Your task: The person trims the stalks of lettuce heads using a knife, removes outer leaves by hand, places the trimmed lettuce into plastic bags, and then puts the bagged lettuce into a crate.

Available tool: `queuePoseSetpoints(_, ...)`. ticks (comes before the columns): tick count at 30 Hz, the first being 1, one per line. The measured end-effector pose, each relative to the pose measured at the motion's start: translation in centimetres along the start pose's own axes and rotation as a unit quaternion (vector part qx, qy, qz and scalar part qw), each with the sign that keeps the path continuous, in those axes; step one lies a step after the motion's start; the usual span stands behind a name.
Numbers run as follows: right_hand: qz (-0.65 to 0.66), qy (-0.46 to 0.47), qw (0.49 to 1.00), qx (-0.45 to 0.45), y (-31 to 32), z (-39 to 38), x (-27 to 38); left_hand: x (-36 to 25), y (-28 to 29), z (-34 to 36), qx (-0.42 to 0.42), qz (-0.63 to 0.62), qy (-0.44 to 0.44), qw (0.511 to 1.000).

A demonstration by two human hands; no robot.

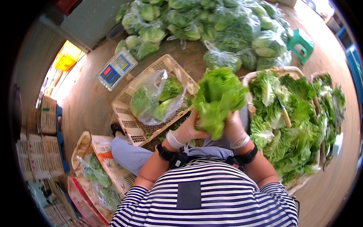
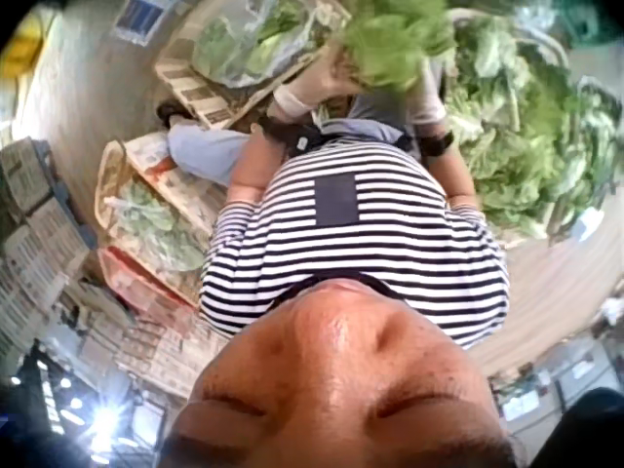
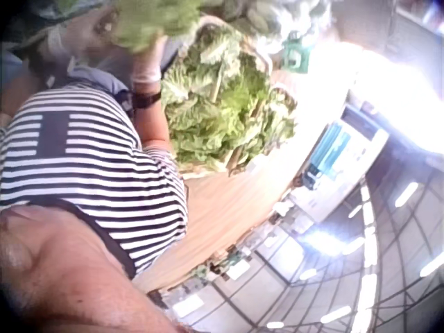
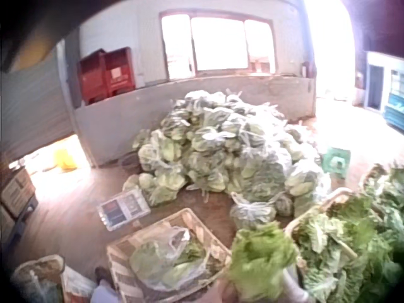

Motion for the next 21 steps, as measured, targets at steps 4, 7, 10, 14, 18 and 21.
queuePoseSetpoints(4, 0.141, -0.033, 0.988, 0.052, 0.3, 3.2, -1.6, -3.0, 12.1, -0.1, -0.366, 0.474, -0.134, 0.79)
queuePoseSetpoints(7, -0.016, -0.011, 0.998, 0.056, 3.9, 7.1, -6.5, -0.9, 20.7, -0.7, -0.523, 0.56, 0.04, 0.641)
queuePoseSetpoints(10, -0.125, 0.023, 0.986, 0.106, -0.6, 10.3, -10.3, 3.4, 30.4, -5.0, -0.569, 0.298, 0.047, 0.765)
queuePoseSetpoints(14, 0.022, -0.096, 0.994, 0.048, -7.6, 12.4, -14.3, 0.4, 31.6, -9.4, -0.417, -0.107, -0.036, 0.902)
queuePoseSetpoints(18, -0.131, -0.055, 0.978, 0.155, -15.6, 12.7, -20.3, 0.0, 31.7, -14.3, -0.379, -0.226, -0.096, 0.892)
queuePoseSetpoints(21, -0.428, 0.095, 0.8, 0.41, -17.5, 11.3, -26.2, -1.2, 31.2, -16.1, -0.381, -0.28, -0.15, 0.868)
Point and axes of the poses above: each hand's wrist, its own z-axis towards the middle knuckle, its own y-axis out of the back of the hand, x = y × z, the point moved 8 cm from there along z, towards the middle knuckle, and after that the axes turned 9 degrees about y, right-handed, at the moved point
